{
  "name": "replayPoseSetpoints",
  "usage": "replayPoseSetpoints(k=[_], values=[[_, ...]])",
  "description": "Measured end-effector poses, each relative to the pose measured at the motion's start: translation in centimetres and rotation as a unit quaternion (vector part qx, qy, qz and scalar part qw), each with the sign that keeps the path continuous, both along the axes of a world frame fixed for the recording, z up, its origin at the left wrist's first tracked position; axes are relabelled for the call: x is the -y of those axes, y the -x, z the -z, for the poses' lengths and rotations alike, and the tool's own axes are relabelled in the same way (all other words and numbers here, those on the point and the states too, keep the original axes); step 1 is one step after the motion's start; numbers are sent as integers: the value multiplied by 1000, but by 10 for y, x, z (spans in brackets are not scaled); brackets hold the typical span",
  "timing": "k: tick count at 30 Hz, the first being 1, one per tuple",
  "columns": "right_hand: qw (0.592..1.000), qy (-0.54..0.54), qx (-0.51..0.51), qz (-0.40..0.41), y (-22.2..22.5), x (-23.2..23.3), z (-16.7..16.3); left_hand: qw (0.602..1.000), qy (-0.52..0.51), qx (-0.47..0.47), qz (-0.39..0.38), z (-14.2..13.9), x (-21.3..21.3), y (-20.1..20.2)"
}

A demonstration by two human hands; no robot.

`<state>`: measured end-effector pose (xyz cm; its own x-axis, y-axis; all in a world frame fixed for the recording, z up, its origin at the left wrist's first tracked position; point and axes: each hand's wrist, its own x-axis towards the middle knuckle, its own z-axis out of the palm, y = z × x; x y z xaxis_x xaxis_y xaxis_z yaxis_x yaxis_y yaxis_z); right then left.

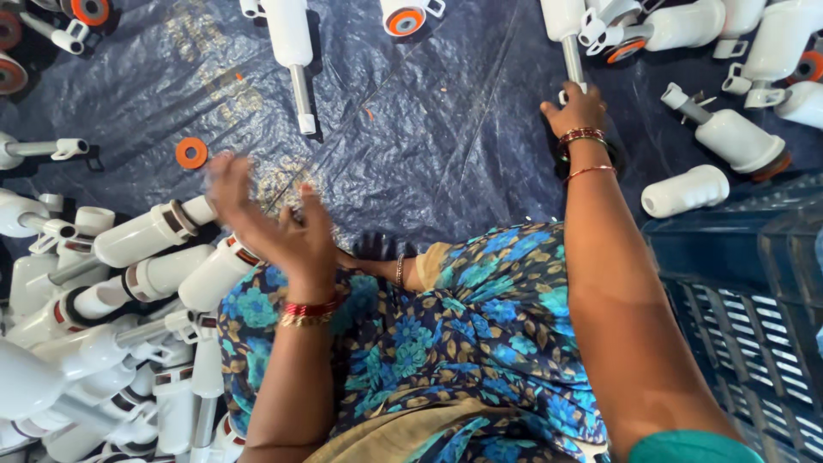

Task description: The person sits on a tarp and assembles white plastic components by hand. They insert black rubber rings into the white bodies, attach orange rings, and screw on white caps. The person handles the parts one at a time, picking them from the floor and placing them into a blue crate.

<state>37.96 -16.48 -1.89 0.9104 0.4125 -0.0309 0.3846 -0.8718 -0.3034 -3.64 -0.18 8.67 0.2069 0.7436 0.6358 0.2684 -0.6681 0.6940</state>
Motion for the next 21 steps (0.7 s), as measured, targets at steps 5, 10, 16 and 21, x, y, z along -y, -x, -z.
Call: replayPoseSetpoints(k=[5, 10, 16, 21], values=[[997, -62, -20, 42, -1, -4, 4, 985, 94, -92, 107, 11, -1, -22], [956, -198, -149, 158, 4, -9, 11, 928, 320, 12, 193, 57, -16, -20], [831, -261, -485, 76, 14, 1, -14, 877, 415, 87, 226, 91, -33, -26], [803, -278, -524, -63, 38, -1, -40, 854, 435, 115, 262, 76, -31, -27]])
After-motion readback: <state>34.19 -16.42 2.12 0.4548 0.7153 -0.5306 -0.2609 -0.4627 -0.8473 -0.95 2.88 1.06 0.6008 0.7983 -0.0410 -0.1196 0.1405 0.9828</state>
